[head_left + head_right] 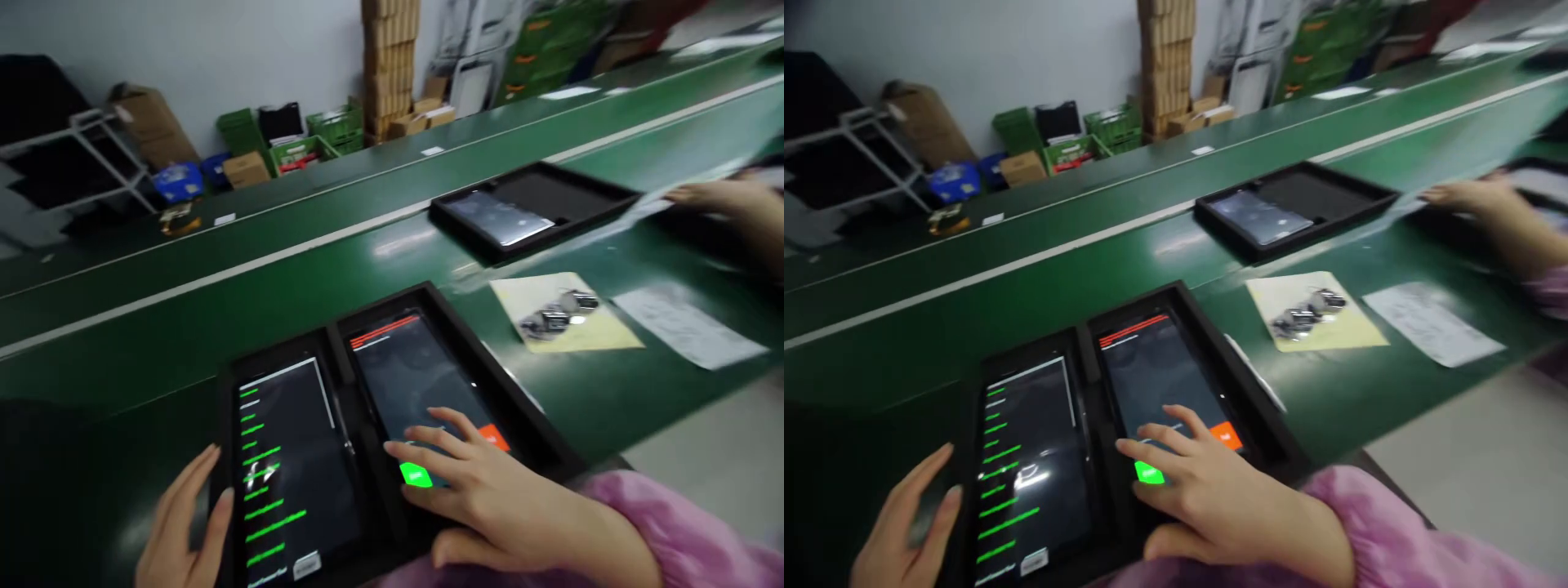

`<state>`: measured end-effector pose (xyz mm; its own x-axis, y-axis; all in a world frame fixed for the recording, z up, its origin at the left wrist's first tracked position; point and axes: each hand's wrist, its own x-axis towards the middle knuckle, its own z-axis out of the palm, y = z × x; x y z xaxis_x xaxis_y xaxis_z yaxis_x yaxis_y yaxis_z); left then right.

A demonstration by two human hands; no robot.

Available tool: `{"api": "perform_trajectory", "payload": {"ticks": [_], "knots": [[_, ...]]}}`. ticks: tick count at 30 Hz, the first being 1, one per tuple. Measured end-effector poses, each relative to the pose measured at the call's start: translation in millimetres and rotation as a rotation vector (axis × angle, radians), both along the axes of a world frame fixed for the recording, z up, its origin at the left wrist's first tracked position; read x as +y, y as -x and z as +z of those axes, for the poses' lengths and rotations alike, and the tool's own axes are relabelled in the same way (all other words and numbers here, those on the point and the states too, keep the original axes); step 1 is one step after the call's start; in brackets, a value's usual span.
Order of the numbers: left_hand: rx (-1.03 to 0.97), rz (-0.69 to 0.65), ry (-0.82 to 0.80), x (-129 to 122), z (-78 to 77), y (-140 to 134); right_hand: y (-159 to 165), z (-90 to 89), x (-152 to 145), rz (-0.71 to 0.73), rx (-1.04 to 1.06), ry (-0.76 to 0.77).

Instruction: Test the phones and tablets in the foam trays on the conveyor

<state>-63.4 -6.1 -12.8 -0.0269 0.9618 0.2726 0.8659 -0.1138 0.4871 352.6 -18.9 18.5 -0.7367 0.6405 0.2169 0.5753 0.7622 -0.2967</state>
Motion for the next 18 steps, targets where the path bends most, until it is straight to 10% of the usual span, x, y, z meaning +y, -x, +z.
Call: {"api": "perform_trajectory", "payload": {"ticks": [10,18], "knots": [[0.152,-0.159,0.032,54,3.8,-10,-25,22.7,64,-0.096,0.101,-0.245],[0.279,-0.189,-0.054,68,6.5,-25,-13,25.0,73,0.07,0.019,-0.059]]}}
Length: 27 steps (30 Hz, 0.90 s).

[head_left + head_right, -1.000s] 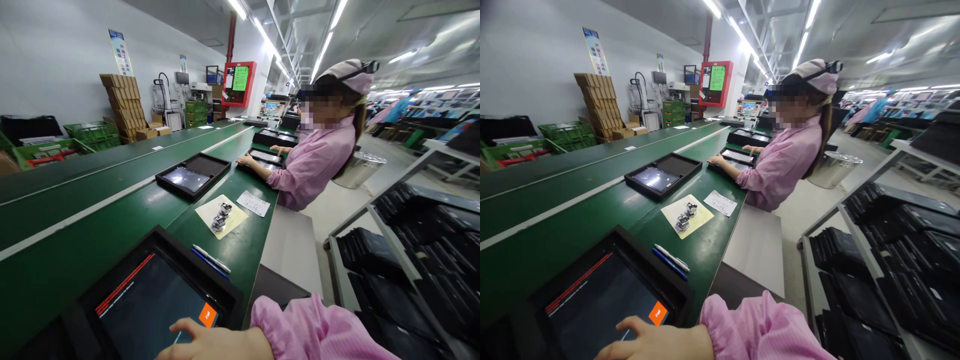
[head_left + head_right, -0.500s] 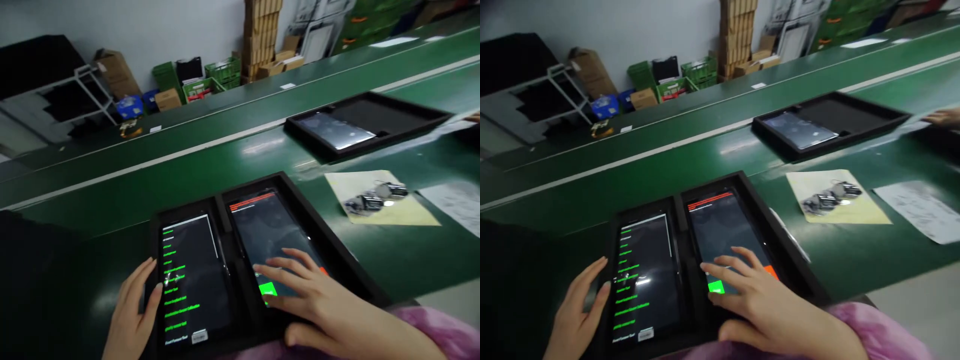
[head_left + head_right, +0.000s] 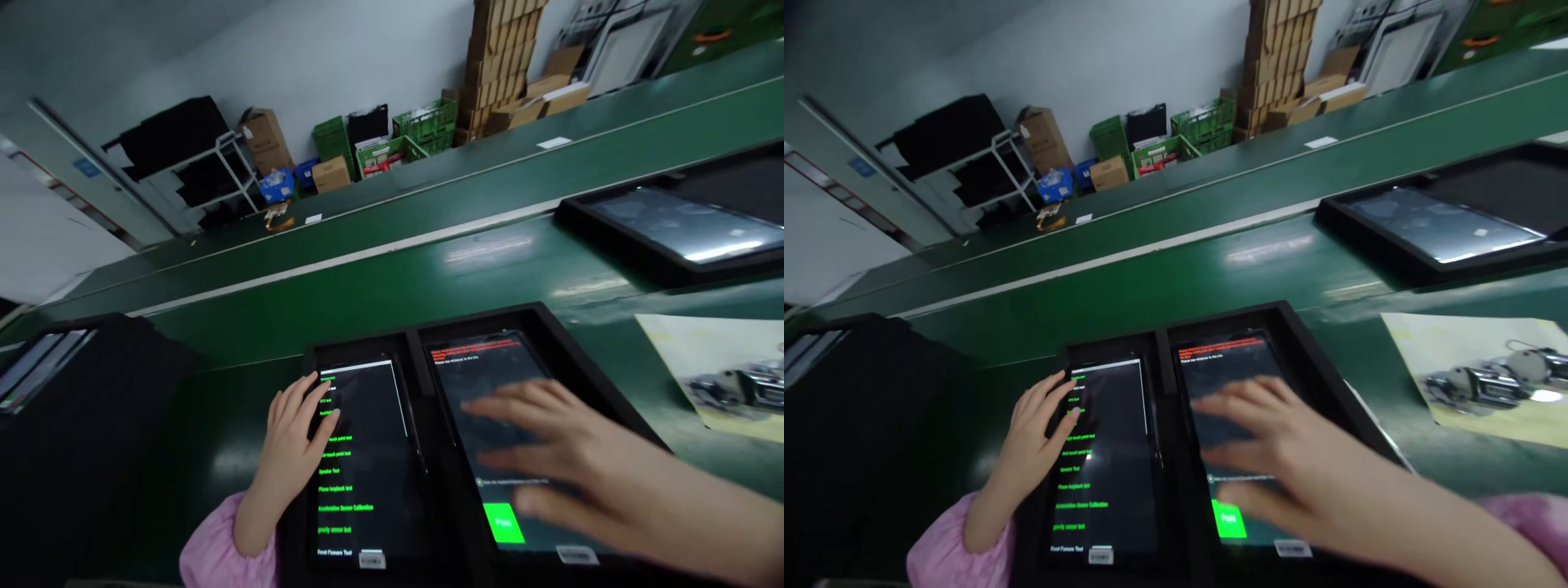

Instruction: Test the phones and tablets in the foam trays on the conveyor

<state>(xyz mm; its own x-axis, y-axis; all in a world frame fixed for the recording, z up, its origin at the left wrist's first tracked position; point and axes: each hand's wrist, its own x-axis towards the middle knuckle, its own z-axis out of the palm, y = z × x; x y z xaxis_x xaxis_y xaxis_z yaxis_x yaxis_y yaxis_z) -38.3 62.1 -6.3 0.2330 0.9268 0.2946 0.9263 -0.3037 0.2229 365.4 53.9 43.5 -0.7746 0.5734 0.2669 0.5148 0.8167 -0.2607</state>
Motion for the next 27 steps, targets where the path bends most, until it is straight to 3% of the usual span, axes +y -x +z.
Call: {"api": "perform_trajectory", "payload": {"ticks": [3,5,10,14,17,20,23,27], "knots": [[-0.03,0.015,-0.032,-7,-11.0,5,2,-6.0,-23,0.13,-0.156,0.253],[-0.04,0.026,-0.037,-5,-16.5,7,2,-8.4,-24,0.107,-0.19,0.308],[0.03,0.022,-0.031,25,-18.2,1,8,-17.7,39,-0.206,-0.002,0.034],[0.049,0.011,-0.044,41,-18.9,-4,19,-37.9,83,-0.372,-0.026,-0.105],[0.011,-0.006,-0.109,36,-21.6,-3,21,-44.7,79,-0.305,-0.03,-0.104],[-0.075,-0.039,-0.279,28,-23.5,-1,15,-42.9,65,-0.267,0.036,-0.122],[-0.073,-0.047,-0.368,25,-25.8,1,13,-41.8,61,-0.368,0.058,-0.17],[0.009,-0.076,-0.317,30,-34.0,5,16,-46.9,67,-0.455,-0.029,-0.113]]}}
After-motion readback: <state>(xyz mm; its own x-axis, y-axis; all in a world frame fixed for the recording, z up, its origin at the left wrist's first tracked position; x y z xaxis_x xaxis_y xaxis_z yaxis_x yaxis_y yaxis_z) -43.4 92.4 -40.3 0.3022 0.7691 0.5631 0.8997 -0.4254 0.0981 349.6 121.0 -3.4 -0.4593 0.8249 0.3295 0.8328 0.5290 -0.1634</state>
